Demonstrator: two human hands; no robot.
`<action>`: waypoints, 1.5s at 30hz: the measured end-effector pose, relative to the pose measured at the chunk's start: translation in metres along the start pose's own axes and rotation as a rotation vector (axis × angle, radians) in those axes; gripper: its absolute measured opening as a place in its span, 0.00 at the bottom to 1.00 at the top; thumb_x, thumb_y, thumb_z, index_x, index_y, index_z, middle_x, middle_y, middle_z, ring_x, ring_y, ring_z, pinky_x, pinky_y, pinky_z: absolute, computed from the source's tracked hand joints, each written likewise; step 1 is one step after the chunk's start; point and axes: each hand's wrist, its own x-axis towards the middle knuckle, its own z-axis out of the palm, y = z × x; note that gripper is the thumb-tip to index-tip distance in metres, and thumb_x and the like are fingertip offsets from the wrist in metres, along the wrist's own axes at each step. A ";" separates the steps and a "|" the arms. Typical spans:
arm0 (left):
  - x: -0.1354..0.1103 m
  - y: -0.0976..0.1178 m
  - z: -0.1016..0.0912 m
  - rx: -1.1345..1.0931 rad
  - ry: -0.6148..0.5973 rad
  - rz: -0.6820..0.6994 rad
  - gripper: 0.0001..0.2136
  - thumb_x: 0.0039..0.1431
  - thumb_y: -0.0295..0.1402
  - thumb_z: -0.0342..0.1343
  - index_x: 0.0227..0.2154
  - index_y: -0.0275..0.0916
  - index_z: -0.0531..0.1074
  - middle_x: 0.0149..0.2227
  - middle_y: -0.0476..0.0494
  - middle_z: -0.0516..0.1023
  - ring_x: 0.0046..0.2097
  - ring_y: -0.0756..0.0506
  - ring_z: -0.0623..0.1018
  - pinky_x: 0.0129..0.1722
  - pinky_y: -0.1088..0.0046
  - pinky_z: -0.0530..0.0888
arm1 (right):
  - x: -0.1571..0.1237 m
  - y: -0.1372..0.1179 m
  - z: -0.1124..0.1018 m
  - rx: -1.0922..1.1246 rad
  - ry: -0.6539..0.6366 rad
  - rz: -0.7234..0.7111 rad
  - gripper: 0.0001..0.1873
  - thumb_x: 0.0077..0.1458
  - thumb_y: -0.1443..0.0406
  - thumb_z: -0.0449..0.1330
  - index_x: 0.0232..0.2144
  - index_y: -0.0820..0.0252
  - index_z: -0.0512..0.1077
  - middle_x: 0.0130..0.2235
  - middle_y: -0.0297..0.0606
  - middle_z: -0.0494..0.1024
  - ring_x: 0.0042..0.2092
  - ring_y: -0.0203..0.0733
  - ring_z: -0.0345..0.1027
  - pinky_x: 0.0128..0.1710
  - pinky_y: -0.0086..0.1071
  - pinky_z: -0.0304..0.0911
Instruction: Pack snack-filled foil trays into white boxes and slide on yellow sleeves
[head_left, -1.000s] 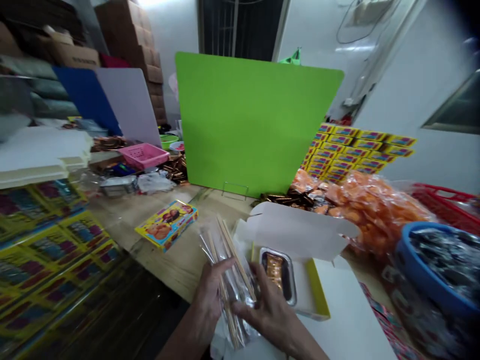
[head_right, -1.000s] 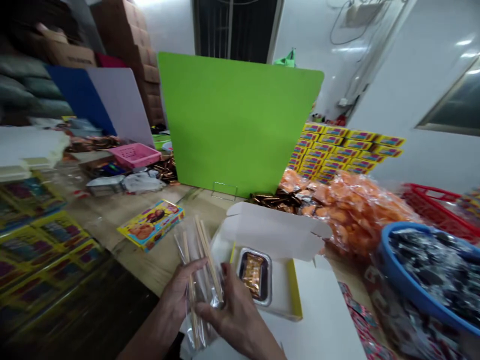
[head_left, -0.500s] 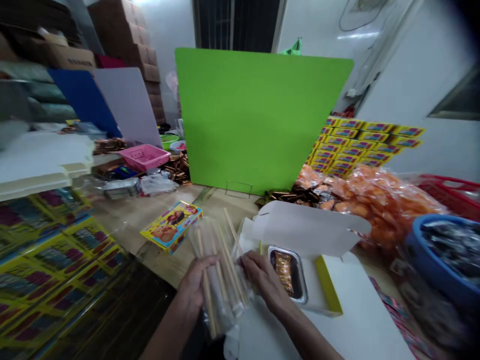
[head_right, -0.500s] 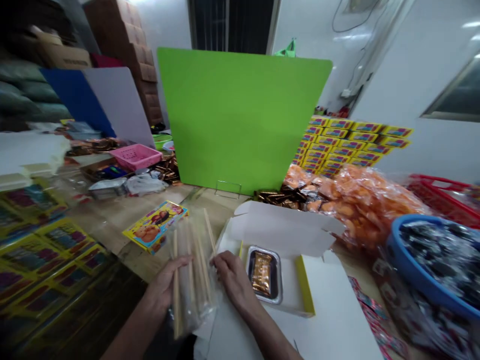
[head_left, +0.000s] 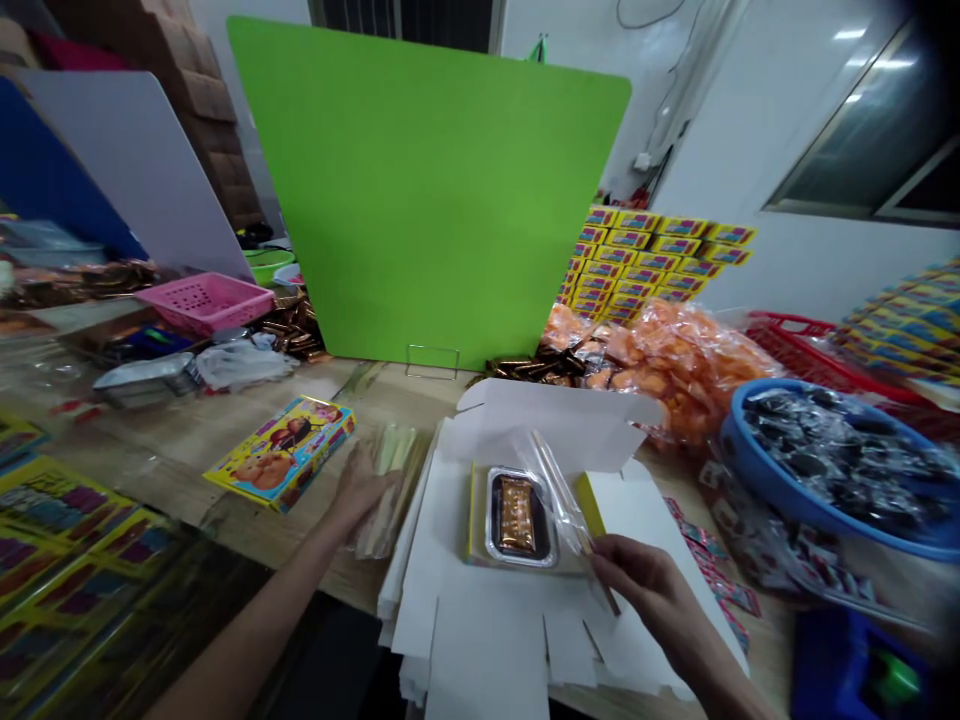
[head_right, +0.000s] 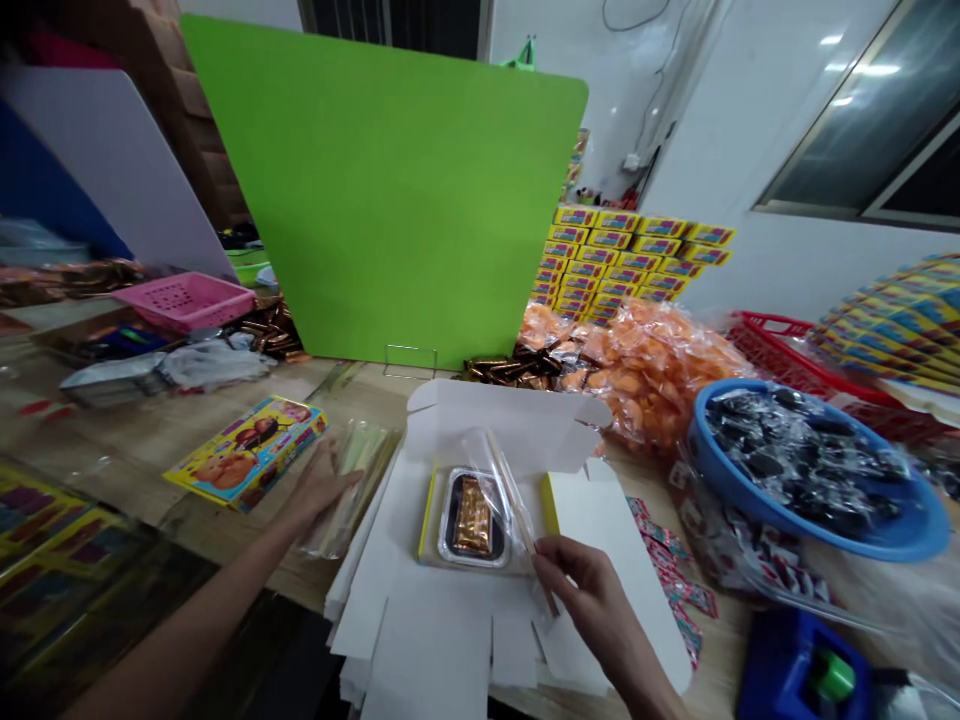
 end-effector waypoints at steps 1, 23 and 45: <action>-0.006 0.003 0.007 0.119 0.041 0.102 0.26 0.44 0.32 0.62 0.48 0.34 0.64 0.51 0.32 0.69 0.56 0.33 0.65 0.57 0.53 0.62 | -0.003 0.005 -0.005 -0.019 0.009 0.005 0.22 0.51 0.48 0.58 0.24 0.63 0.70 0.24 0.34 0.65 0.28 0.37 0.58 0.27 0.29 0.56; -0.089 0.095 0.128 0.549 -0.324 0.418 0.16 0.52 0.19 0.43 0.40 0.35 0.71 0.39 0.33 0.76 0.42 0.38 0.73 0.46 0.61 0.65 | -0.027 0.053 -0.066 -0.242 0.125 -0.034 0.20 0.49 0.48 0.60 0.32 0.58 0.79 0.35 0.42 0.80 0.37 0.49 0.73 0.34 0.31 0.69; -0.059 0.076 0.019 0.291 -0.178 0.185 0.14 0.45 0.34 0.51 0.36 0.38 0.71 0.28 0.47 0.77 0.29 0.45 0.76 0.28 0.73 0.70 | 0.081 0.013 0.005 -1.250 -0.204 -0.340 0.12 0.53 0.77 0.52 0.32 0.66 0.75 0.32 0.48 0.78 0.36 0.46 0.70 0.35 0.33 0.55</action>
